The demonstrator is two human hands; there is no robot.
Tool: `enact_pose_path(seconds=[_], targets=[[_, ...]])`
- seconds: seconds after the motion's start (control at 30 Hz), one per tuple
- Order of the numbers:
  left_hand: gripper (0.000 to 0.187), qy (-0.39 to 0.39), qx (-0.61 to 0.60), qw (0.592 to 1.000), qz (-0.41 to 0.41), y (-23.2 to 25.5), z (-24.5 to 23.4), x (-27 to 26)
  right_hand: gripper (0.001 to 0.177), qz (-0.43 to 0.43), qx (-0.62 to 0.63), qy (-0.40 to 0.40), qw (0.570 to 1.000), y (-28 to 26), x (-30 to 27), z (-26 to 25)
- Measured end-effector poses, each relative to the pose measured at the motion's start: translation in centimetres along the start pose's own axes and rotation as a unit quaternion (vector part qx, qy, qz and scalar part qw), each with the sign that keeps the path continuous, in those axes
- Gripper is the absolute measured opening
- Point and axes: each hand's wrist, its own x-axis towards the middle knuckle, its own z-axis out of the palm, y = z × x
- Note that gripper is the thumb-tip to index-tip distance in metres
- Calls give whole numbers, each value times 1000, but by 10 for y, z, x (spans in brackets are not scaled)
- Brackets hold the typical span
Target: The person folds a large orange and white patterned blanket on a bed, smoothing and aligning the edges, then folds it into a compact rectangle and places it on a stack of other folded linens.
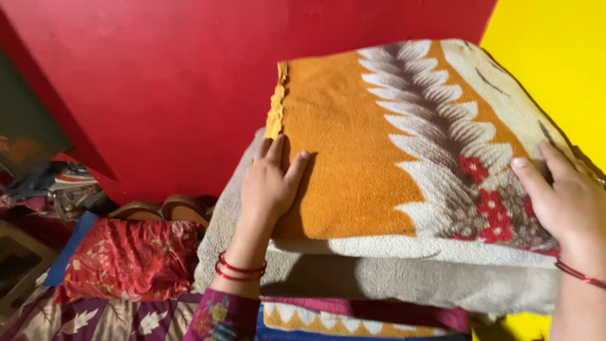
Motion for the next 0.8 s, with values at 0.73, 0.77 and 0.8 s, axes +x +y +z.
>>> enact_pose_path(seconds=[0.73,0.77,0.8], targets=[[74,243,77,934,250,-70,118,-174,75,-168,-66,226,957,-89,-181,84],[73,277,67,919,271,-70,123,-163,75,-177,-63,247,951,-86,-178,93],[73,311,58,902,292,-70,127,-149,75,-185,-61,268,944,-84,-173,98]])
